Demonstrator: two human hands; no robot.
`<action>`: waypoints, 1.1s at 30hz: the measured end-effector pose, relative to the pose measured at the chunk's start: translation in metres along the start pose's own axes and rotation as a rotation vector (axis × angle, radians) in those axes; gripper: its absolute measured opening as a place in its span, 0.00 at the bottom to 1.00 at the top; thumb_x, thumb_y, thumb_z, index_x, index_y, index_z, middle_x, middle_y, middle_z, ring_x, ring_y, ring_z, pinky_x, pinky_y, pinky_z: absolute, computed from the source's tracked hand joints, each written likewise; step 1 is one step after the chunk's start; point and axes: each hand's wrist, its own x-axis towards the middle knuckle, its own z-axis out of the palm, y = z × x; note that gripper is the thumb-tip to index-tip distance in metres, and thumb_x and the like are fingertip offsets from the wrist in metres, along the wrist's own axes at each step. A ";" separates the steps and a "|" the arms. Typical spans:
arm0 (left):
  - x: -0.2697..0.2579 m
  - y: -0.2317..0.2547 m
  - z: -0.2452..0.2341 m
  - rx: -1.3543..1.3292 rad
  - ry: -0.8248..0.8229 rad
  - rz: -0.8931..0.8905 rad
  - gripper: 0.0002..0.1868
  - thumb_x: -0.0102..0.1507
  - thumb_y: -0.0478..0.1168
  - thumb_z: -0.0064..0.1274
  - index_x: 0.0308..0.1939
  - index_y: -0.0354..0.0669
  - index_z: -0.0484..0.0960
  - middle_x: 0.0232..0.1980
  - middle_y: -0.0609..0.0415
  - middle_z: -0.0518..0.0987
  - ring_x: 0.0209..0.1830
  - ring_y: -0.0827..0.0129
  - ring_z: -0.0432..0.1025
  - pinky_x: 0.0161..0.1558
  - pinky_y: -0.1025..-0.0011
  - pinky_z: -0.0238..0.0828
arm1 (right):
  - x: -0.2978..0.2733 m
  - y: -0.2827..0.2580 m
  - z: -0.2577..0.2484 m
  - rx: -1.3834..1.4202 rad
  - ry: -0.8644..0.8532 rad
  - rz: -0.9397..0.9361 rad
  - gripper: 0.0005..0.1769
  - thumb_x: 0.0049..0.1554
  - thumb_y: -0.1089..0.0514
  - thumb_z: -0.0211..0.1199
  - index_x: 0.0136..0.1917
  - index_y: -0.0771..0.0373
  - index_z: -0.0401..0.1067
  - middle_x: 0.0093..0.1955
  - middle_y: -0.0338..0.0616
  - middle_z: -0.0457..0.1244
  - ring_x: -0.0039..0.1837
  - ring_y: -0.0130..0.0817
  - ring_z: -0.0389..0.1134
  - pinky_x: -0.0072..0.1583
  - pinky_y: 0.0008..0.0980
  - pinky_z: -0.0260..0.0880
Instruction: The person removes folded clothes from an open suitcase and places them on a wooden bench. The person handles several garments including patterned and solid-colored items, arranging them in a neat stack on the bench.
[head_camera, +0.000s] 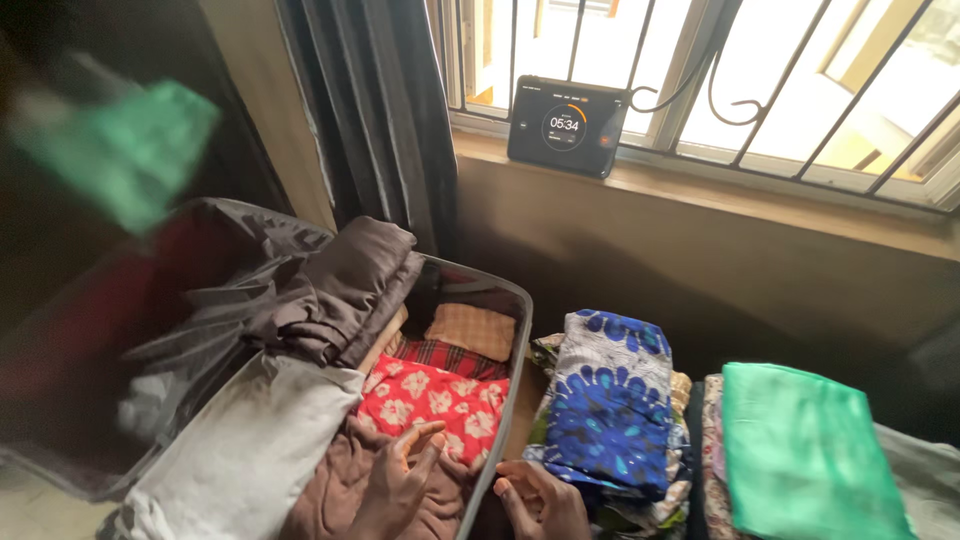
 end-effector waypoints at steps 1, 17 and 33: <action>0.006 0.000 -0.003 -0.005 0.002 -0.019 0.24 0.64 0.51 0.52 0.56 0.39 0.83 0.49 0.47 0.89 0.51 0.67 0.84 0.53 0.71 0.78 | 0.005 -0.002 0.005 0.030 0.017 -0.060 0.13 0.54 0.54 0.69 0.52 0.59 0.81 0.40 0.43 0.76 0.42 0.27 0.81 0.43 0.27 0.80; 0.158 -0.023 -0.011 0.426 -0.051 0.263 0.24 0.62 0.49 0.55 0.58 0.37 0.79 0.59 0.39 0.77 0.61 0.46 0.70 0.63 0.56 0.66 | 0.217 -0.033 0.039 -0.369 0.176 -0.230 0.21 0.53 0.51 0.67 0.56 0.64 0.75 0.52 0.59 0.70 0.57 0.56 0.71 0.58 0.47 0.71; 0.215 -0.057 0.003 0.711 -0.255 0.114 0.33 0.63 0.49 0.56 0.68 0.37 0.70 0.69 0.38 0.66 0.69 0.44 0.61 0.71 0.53 0.56 | 0.332 0.016 0.072 -0.802 -0.161 -0.135 0.29 0.47 0.48 0.75 0.57 0.66 0.73 0.58 0.61 0.66 0.64 0.56 0.66 0.65 0.49 0.66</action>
